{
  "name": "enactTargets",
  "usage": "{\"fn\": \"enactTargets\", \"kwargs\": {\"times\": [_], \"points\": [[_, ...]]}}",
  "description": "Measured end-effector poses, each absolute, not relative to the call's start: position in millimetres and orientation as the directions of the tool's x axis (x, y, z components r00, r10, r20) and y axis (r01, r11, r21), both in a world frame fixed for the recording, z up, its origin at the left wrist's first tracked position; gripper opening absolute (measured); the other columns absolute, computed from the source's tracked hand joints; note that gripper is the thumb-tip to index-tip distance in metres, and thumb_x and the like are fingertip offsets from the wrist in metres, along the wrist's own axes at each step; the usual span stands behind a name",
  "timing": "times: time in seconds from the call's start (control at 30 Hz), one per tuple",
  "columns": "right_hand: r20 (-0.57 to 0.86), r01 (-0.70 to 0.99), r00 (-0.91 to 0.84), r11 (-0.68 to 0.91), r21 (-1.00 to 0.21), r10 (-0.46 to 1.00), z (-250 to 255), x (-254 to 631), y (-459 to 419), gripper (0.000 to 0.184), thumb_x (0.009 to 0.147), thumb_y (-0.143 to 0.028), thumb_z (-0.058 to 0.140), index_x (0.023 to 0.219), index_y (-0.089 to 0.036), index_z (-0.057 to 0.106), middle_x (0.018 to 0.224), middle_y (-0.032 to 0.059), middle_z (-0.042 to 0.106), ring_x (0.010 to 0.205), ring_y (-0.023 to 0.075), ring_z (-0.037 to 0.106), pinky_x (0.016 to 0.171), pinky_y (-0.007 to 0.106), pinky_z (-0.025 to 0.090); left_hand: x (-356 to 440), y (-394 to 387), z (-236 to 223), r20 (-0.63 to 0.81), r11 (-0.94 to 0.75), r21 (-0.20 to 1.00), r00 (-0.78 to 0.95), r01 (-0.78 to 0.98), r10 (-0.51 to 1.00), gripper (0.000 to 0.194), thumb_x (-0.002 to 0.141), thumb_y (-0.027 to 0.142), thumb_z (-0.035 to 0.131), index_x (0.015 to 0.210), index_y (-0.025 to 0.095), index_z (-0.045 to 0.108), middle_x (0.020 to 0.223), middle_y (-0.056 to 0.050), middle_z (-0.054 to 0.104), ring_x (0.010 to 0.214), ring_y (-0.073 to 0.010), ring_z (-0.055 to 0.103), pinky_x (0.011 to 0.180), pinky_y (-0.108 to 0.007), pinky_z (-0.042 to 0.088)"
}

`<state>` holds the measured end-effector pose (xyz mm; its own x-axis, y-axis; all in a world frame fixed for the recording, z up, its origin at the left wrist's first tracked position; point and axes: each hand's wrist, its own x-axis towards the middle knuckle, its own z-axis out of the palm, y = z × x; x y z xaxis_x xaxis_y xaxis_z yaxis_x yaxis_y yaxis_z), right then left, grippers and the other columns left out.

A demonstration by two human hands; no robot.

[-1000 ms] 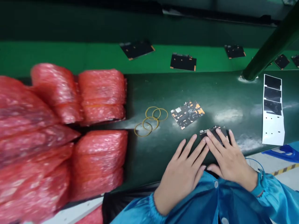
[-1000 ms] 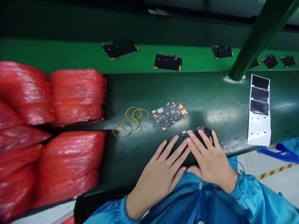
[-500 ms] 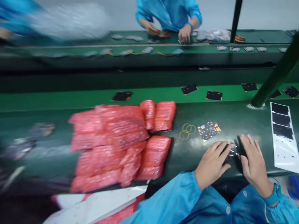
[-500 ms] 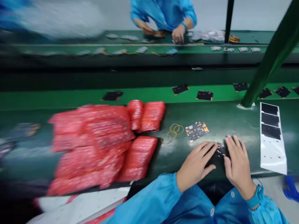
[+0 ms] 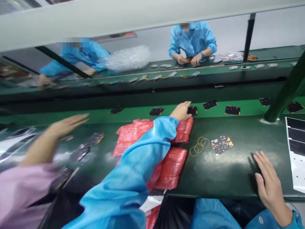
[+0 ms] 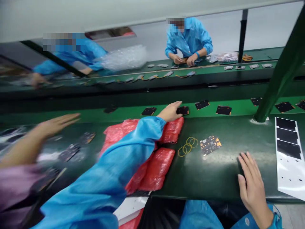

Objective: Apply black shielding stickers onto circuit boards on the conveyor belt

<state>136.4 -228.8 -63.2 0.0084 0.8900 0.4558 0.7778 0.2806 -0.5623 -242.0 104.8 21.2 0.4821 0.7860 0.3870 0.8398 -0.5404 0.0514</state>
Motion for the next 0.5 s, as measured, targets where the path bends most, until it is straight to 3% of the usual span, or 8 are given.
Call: {"fn": "enactTargets", "kwargs": {"times": [0.17,0.27,0.4,0.5], "points": [[0.572,0.772,0.246,0.198,-0.603,0.782,-27.2,179.3,-241.0,0.042,0.1,-0.018,0.052,0.139,-0.026,0.067,0.137,0.012,0.072,0.137,0.0336,0.063,0.111,0.058,0.053,-154.9,92.6,-10.6,0.468,-0.689,0.146,0.564,0.71,0.681,0.044,0.105,0.033,0.05,0.134,0.003,0.063,0.138,-0.02,0.068,0.127,-0.0306,0.065,0.115,-0.051,0.051],[0.581,0.78,0.476,-0.012,-0.626,0.66,-10.4,228.3,-238.7,0.024,0.1,-0.024,0.056,0.111,-0.023,0.077,0.112,0.0108,0.08,0.111,0.0294,0.074,0.1,0.05,0.057,-48.9,50.8,-20.9,0.457,-0.821,0.215,0.689,0.528,0.563,0.049,0.1,0.028,0.053,0.147,0.014,0.059,0.154,-0.013,0.061,0.144,-0.0288,0.055,0.124,-0.047,0.044],[0.418,0.654,0.685,-0.253,-0.713,0.596,-6.1,293.2,-224.6,0.027,0.098,-0.033,0.055,0.098,-0.018,0.078,0.1,0.0106,0.082,0.097,0.0258,0.076,0.092,0.043,0.059,100.5,-6.6,-7.1,0.282,-0.907,0.359,0.902,0.218,0.328,0.05,0.101,0.028,0.056,0.151,0.019,0.059,0.167,-0.01,0.048,0.159,-0.0307,0.037,0.131,-0.05,0.034],[0.354,0.656,0.658,-0.275,-0.703,0.665,-11.0,324.7,-208.5,0.028,0.096,-0.034,0.057,0.1,-0.016,0.079,0.098,0.0112,0.083,0.089,0.0238,0.078,0.083,0.037,0.06,178.1,-21.0,-0.5,0.109,-0.874,0.45,0.96,0.182,0.256,0.066,0.095,0.029,0.07,0.157,0.017,0.051,0.172,-0.012,0.038,0.163,-0.0332,0.027,0.134,-0.05,0.025]]}}
